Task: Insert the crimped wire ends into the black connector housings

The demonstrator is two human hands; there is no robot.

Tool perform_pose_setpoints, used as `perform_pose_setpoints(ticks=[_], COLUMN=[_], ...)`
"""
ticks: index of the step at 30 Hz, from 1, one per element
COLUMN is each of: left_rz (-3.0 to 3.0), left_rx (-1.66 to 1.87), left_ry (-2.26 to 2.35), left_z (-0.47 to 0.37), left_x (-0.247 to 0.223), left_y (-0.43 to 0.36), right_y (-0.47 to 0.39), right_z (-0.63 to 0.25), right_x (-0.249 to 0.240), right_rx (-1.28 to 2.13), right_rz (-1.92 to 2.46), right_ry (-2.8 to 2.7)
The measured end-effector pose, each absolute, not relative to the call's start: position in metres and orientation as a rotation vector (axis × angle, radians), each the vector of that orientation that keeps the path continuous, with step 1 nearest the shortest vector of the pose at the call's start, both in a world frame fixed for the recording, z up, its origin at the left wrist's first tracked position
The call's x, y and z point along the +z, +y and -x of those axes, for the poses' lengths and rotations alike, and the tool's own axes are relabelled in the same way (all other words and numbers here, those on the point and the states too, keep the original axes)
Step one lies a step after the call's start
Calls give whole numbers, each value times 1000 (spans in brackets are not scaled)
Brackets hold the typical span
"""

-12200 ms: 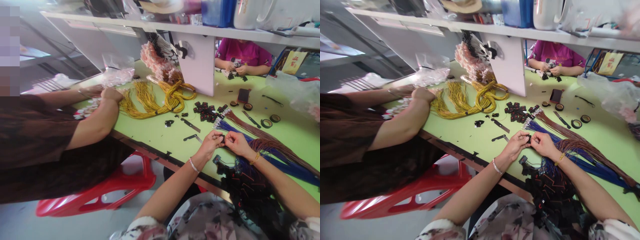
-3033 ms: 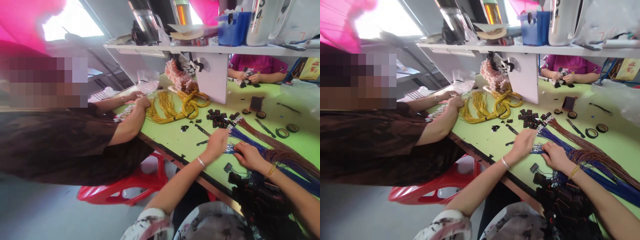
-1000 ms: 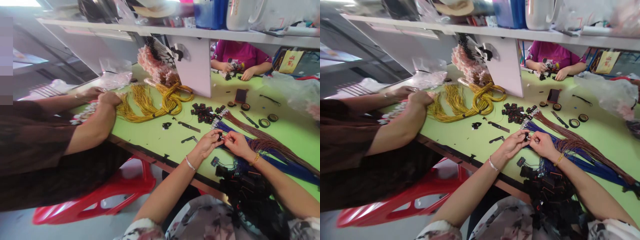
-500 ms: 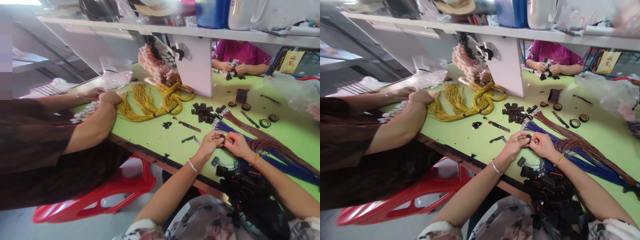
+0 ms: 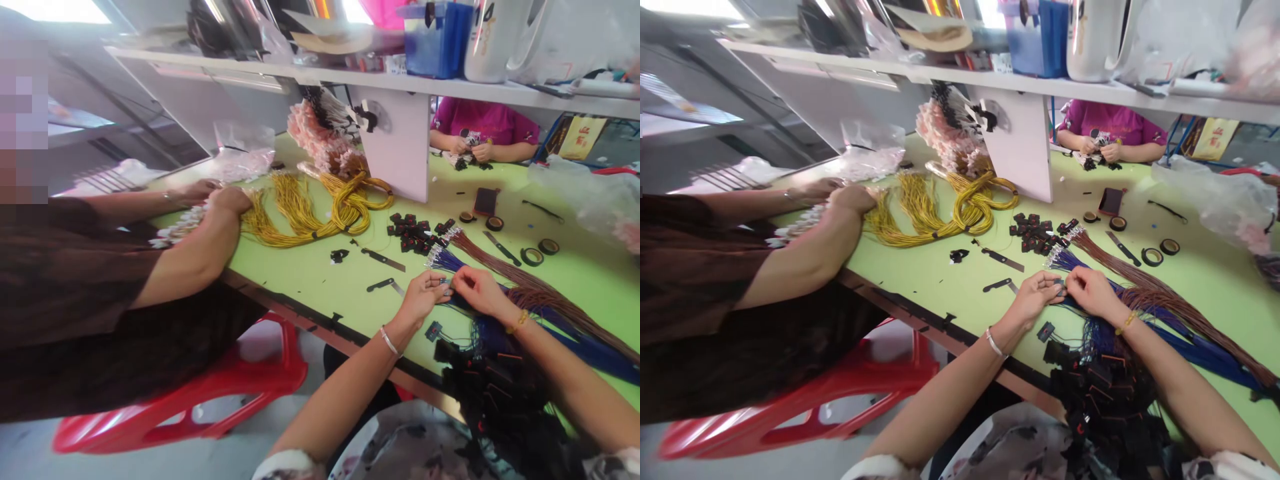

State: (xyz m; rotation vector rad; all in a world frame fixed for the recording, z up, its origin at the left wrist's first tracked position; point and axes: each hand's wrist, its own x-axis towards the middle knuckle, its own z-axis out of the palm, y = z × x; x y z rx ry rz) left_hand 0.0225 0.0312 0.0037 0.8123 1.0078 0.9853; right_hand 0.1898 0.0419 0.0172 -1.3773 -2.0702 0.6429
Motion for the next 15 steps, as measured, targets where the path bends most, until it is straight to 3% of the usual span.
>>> perform_pose_setpoints(ticks=[6,10,15], left_rz=[-843,-875,-870], left_rx=[975,1044,1032], left_ry=[980,981,954], left_z=[-22,-23,-24], left_x=[2,-4,-2], left_y=[33,34,32], right_y=[84,87,85], right_z=[-211,-217,-223], right_x=[12,8,18], right_rx=[274,320,143], right_rz=[1852,1793,1796], right_ry=[-2120,-2126,-2215])
